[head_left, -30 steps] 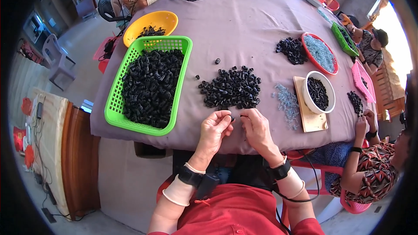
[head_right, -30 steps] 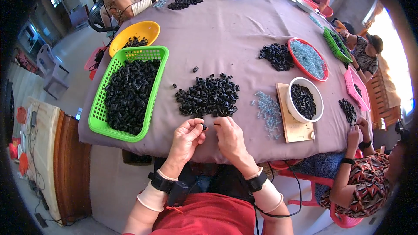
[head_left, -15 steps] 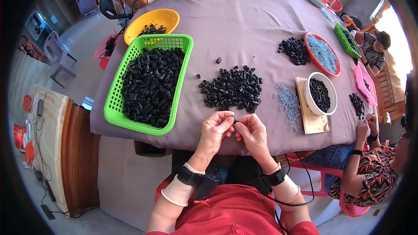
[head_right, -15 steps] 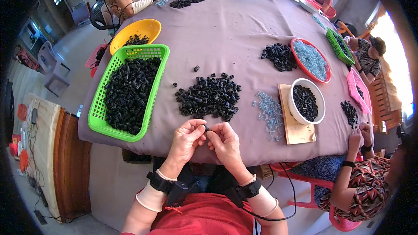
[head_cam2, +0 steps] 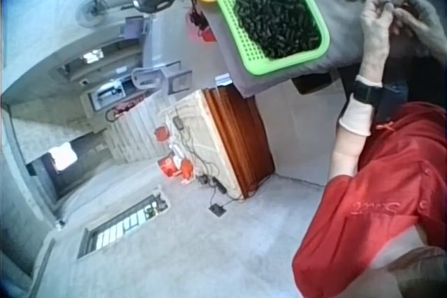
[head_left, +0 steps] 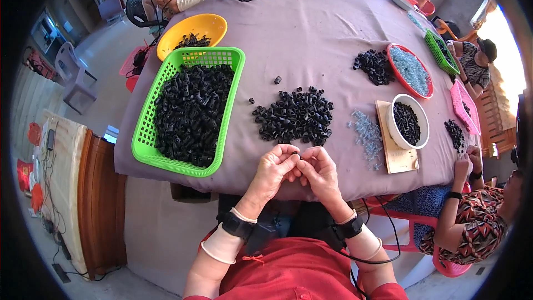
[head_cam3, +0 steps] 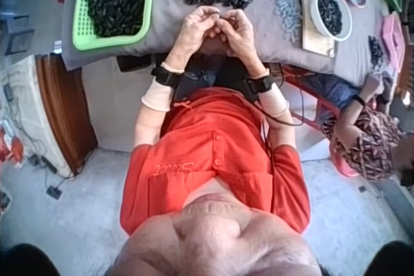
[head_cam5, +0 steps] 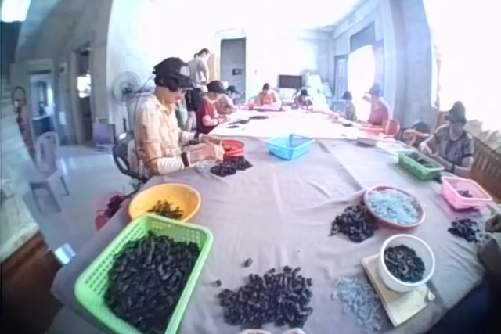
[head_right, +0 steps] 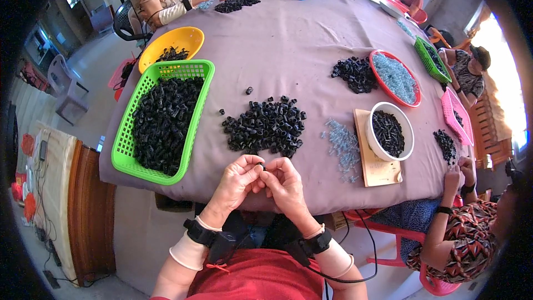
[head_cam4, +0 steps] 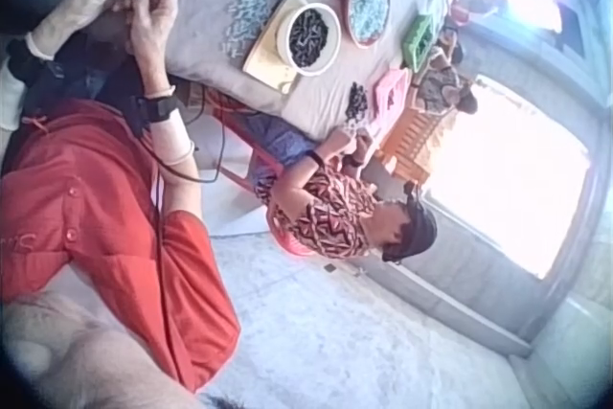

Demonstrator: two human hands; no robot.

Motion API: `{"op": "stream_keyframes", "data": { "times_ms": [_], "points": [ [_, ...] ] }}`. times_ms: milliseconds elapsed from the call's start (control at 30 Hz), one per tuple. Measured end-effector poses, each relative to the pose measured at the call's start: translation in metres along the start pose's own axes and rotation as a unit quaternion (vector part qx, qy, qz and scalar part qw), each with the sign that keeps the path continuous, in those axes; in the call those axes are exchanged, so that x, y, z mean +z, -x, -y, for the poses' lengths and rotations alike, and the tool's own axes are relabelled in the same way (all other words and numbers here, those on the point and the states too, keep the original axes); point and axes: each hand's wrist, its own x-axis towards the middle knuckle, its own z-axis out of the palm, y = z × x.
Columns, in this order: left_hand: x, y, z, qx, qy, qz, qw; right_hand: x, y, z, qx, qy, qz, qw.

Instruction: Sorting and assembling small black components at a communal work table in a manufacturing facility.

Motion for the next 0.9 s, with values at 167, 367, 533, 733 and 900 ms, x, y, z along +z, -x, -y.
{"op": "stream_keyframes", "data": {
  "times_ms": [167,367,533,733,900],
  "points": [
    [-0.001,0.001,0.001,-0.005,0.021,-0.022,1.000,0.004,-0.001,0.001,-0.008,0.002,0.029,1.000],
    [-0.006,0.000,-0.002,-0.017,0.047,0.007,0.999,-0.001,-0.007,0.009,0.001,0.042,0.097,0.994],
    [-0.005,0.002,-0.002,-0.030,0.082,0.003,0.996,-0.005,-0.009,0.005,0.003,0.050,0.125,0.991],
    [-0.003,0.000,-0.003,-0.030,0.087,0.009,0.996,0.003,-0.008,-0.001,-0.070,0.082,0.086,0.990],
    [-0.007,-0.002,-0.001,-0.037,0.077,0.034,0.996,0.003,-0.008,-0.006,-0.105,0.093,0.075,0.987]
  ]
}}
